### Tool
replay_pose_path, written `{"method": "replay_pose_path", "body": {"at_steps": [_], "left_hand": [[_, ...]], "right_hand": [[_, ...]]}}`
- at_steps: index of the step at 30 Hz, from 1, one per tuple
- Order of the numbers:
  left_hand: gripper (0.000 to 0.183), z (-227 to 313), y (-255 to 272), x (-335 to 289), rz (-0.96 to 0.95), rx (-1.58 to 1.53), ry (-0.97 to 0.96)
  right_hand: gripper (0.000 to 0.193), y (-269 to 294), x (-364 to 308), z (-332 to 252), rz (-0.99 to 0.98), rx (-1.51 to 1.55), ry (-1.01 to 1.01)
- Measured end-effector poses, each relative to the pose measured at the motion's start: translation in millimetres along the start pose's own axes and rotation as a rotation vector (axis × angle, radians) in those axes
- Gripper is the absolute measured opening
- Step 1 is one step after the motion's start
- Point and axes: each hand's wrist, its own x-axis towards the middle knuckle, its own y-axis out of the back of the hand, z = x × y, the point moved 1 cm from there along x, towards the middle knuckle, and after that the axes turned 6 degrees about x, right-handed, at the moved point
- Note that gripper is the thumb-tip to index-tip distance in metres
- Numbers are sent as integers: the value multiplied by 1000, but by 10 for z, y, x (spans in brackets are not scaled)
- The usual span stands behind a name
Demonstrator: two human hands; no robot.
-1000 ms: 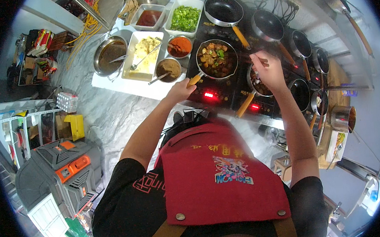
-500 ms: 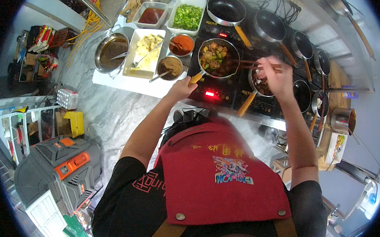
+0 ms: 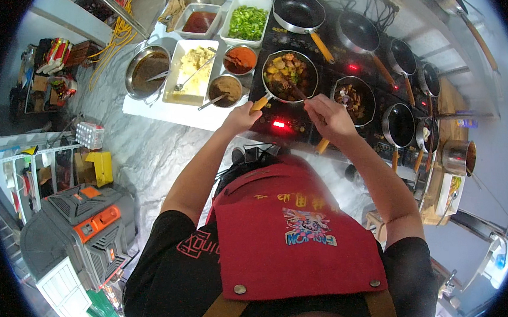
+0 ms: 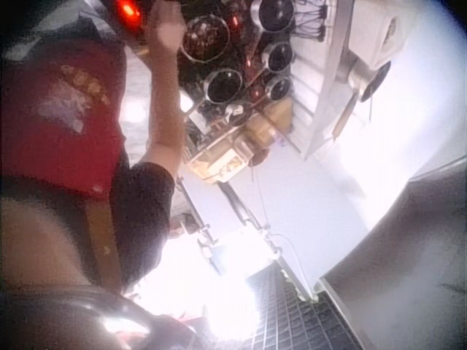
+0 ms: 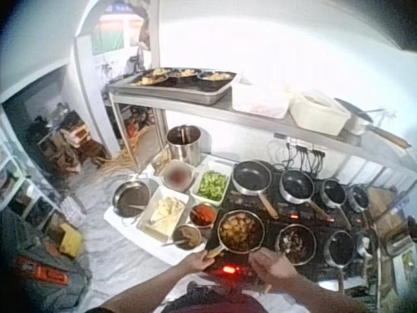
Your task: The person prepares food in a commercial kitchen. They retrieve noodles from a bag, add them to a container, and stir ingredients in multiple small pans on an induction cooktop using chopsticks and a ladle.
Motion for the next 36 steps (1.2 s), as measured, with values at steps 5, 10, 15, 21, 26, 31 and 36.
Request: {"method": "replay_pose_path", "body": {"at_steps": [5, 10, 15, 21, 26, 31, 36], "left_hand": [[55, 51, 40, -39, 2, 1, 13], [56, 132, 118, -54, -69, -11, 87], [56, 175, 131, -33, -75, -7, 77], [56, 91, 75, -41, -44, -21, 52], [58, 45, 47, -17, -55, -16, 52], [58, 51, 39, 6, -53, -39, 35], [56, 50, 47, 5, -56, -5, 42]], "right_hand": [[8, 259, 114, -2, 194, 46, -142], [16, 365, 184, -223, 356, 342, -385], [16, -108, 243, -110, 279, 296, -288], [17, 178, 306, -7, 362, 225, -293], [21, 682, 486, 171, 298, 44, -298], [22, 366, 466, 459, 253, 348, -399], [22, 323, 428, 310, 187, 454, -434]]}}
